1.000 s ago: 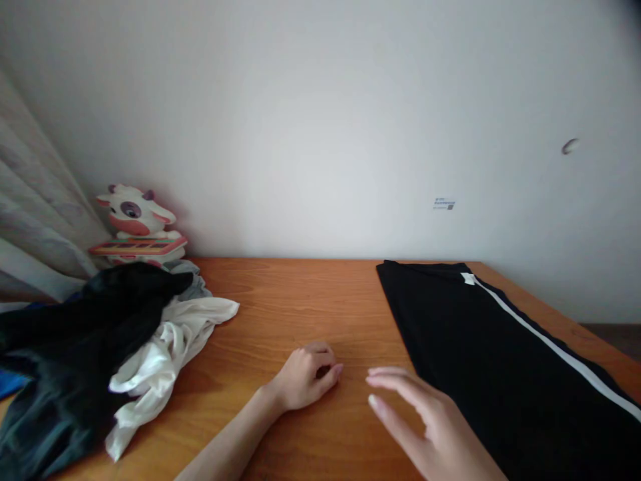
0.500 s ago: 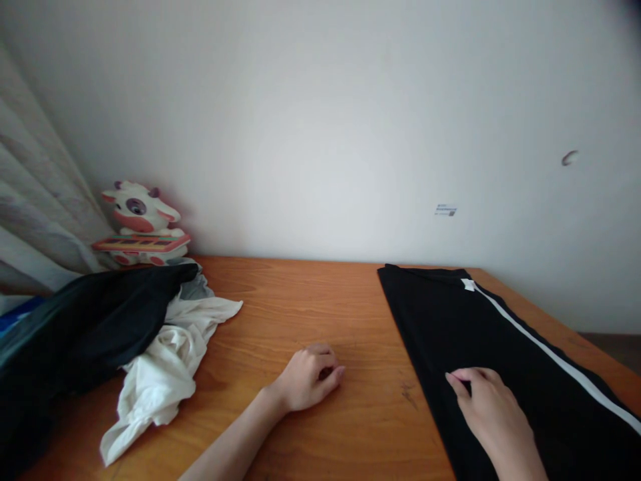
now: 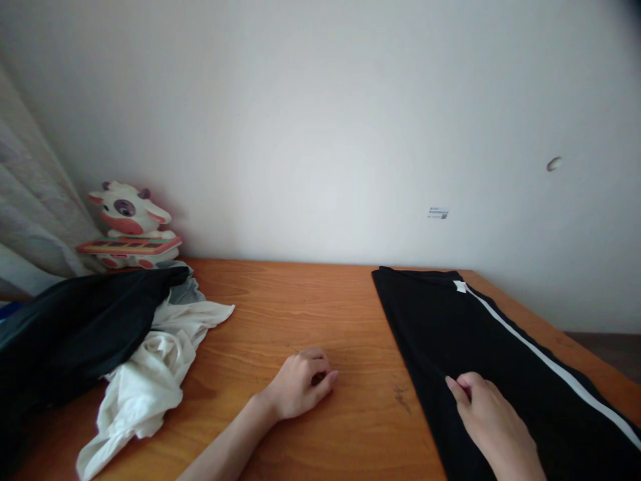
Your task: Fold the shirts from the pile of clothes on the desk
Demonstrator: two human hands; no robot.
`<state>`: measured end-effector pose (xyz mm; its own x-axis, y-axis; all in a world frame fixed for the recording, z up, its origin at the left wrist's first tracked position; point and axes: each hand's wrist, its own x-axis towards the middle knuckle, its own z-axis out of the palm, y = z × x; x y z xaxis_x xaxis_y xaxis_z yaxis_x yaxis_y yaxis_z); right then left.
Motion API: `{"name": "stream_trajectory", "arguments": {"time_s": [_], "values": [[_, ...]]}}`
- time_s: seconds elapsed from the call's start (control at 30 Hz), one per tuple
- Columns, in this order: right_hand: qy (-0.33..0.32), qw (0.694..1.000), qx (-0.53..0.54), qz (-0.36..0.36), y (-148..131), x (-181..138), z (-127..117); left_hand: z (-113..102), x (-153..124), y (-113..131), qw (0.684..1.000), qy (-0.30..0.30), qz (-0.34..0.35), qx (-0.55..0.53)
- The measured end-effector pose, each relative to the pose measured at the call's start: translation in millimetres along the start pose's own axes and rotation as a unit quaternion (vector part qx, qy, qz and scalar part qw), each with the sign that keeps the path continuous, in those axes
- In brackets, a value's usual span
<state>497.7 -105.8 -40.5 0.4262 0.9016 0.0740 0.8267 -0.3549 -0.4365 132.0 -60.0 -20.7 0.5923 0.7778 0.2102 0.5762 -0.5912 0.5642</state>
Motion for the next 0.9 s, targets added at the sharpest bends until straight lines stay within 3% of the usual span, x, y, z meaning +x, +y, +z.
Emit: {"name": "stream_trajectory", "arguments": {"time_s": [0.27, 0.43, 0.57, 0.7, 0.83, 0.9], "values": [[0.082, 0.997, 0.011, -0.002, -17.3, -5.5, -7.7, 0.5, 0.0, 0.4, 1.0, -0.004, 0.0, -0.002], [0.082, 0.994, 0.051, 0.05, -17.8, -4.8, -14.6, 0.0, -0.3, 1.6, 1.0, 0.0, -0.001, 0.006], [0.124, 0.979, 0.162, 0.003, -25.5, -9.8, -16.8, -0.5, -1.3, -0.2, 1.0, 0.001, -0.003, 0.007], [0.16, 0.95, 0.263, -0.053, -59.8, -30.3, -7.9, 0.2, -2.8, 1.8, 1.0, -0.004, -0.005, -0.017], [0.043, 0.919, 0.355, -0.169, -112.1, -65.7, 13.8, 0.5, -3.8, 11.9, 0.996, -0.012, -0.014, -0.086], [-0.038, 0.886, 0.401, -0.231, -135.2, -82.6, 21.8, -0.1, -4.3, 17.5, 0.989, -0.027, -0.013, -0.142]]}}
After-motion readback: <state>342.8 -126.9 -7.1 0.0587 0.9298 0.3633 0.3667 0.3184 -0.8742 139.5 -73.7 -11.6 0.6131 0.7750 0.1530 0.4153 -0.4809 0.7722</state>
